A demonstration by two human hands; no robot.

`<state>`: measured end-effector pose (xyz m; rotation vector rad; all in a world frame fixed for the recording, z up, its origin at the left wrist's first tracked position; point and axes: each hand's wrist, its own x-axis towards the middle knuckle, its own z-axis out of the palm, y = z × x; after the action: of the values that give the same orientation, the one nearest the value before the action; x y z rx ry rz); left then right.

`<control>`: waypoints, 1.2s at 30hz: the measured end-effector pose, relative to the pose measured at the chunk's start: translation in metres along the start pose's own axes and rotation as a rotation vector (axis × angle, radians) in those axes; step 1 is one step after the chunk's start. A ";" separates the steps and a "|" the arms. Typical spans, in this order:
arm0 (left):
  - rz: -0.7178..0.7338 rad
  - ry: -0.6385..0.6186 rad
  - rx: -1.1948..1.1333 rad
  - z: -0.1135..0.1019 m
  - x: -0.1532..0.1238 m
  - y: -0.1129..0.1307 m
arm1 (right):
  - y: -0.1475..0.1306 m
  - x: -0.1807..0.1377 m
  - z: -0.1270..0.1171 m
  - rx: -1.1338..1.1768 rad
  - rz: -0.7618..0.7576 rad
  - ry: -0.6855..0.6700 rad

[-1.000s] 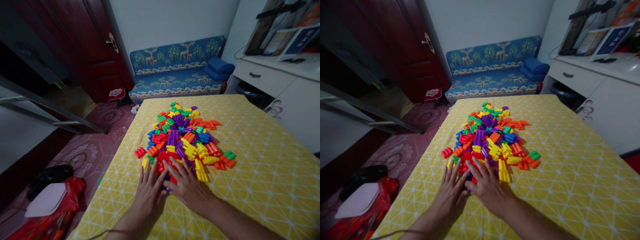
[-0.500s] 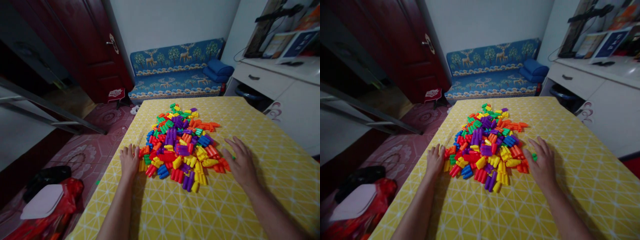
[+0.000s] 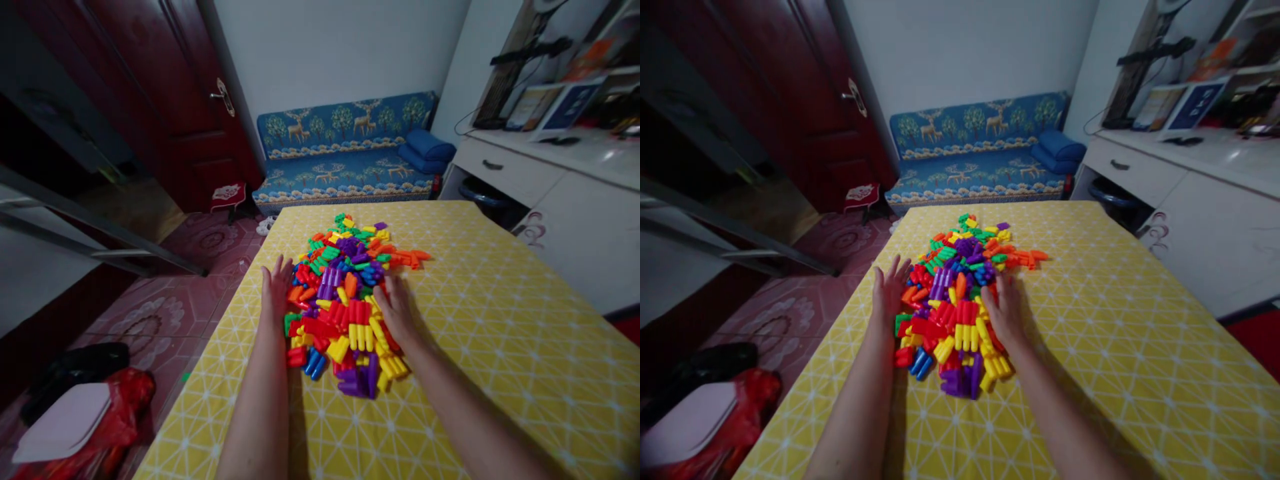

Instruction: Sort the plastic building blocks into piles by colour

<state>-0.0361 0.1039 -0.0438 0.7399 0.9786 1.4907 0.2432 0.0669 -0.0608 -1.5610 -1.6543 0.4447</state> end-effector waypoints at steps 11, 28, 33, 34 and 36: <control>0.197 0.013 0.220 -0.003 0.002 -0.012 | -0.036 0.029 -0.030 0.175 -0.522 -0.251; 0.162 0.101 0.188 -0.008 0.005 -0.017 | 0.032 0.105 0.001 0.081 0.042 -0.167; 0.148 0.106 0.197 -0.007 0.005 -0.016 | 0.012 0.101 -0.003 0.362 -0.170 -0.141; 0.149 0.103 0.195 -0.007 0.005 -0.016 | 0.013 0.108 -0.005 0.414 -0.188 -0.099; 0.153 0.103 0.186 -0.007 0.004 -0.016 | 0.018 0.129 -0.005 0.433 -0.153 0.027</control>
<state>-0.0353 0.1067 -0.0610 0.8947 1.1718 1.5977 0.2699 0.1906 -0.0312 -1.1094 -1.5202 0.6476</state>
